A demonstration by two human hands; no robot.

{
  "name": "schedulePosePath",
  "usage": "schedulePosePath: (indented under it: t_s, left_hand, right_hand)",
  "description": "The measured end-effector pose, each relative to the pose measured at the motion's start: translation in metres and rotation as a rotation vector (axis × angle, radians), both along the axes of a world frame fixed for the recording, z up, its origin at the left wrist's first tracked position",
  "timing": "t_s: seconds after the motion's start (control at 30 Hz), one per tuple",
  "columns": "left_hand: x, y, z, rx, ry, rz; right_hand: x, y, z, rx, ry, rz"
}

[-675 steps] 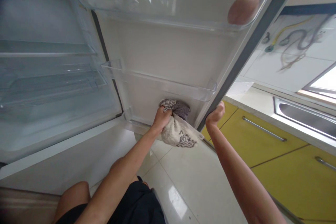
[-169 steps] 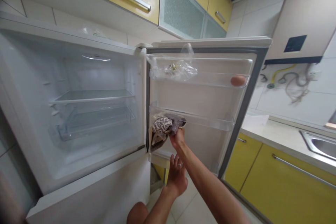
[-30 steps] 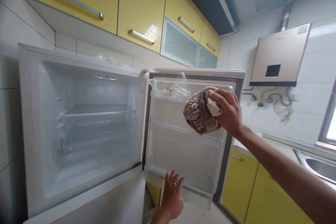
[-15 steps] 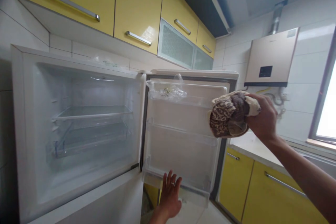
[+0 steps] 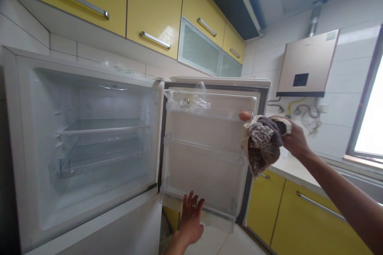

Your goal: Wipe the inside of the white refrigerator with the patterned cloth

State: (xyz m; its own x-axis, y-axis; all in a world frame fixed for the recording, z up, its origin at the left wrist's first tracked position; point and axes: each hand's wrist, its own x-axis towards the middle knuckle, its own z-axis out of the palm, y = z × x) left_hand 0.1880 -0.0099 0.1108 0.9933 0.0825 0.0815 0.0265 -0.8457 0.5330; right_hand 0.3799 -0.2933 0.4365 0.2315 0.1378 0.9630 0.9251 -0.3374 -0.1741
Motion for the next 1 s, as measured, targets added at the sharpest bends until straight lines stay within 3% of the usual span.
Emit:
schedulePosePath:
  t_s: [0.1,0.17,0.47,0.57,0.67,0.73,0.83,0.9,1.0]
  left_hand:
    - [0.001,0.001,0.0,0.006,0.013,-0.004]
    - [0.002,0.001,-0.002,-0.005,0.009,-0.009]
    - [0.001,0.004,-0.005,-0.099,-0.098,-0.014]
    - [0.005,0.009,-0.002,-0.256,-0.135,-0.008]
    - [0.002,0.016,0.006,-0.633,-0.252,0.101]
    - [-0.008,0.02,0.017,-0.91,-0.42,0.22]
    - [-0.033,0.02,0.045,-1.177,-0.68,0.335]
    - [-0.053,0.012,0.07,-1.339,-0.753,0.263]
    - [-0.079,-0.009,0.109,-1.527,-0.806,-0.014]
  right_hand:
    - [-0.02,0.001,-0.009,-0.019,0.196,0.184]
    - [-0.037,0.006,-0.013,-0.016,0.184,0.231]
    - [-0.112,0.04,-0.011,-0.095,-0.278,0.32]
    - [-0.132,0.052,-0.014,-0.187,-0.424,0.304]
    - [-0.147,0.066,-0.022,-0.288,-0.524,0.292]
    - [-0.152,0.075,-0.029,-0.325,-0.595,0.297]
    - [-0.155,0.09,-0.04,-0.317,-0.683,0.316]
    - [-0.157,0.103,-0.047,-0.269,-0.674,0.353]
    - [-0.164,0.127,-0.057,-0.15,-0.607,0.441]
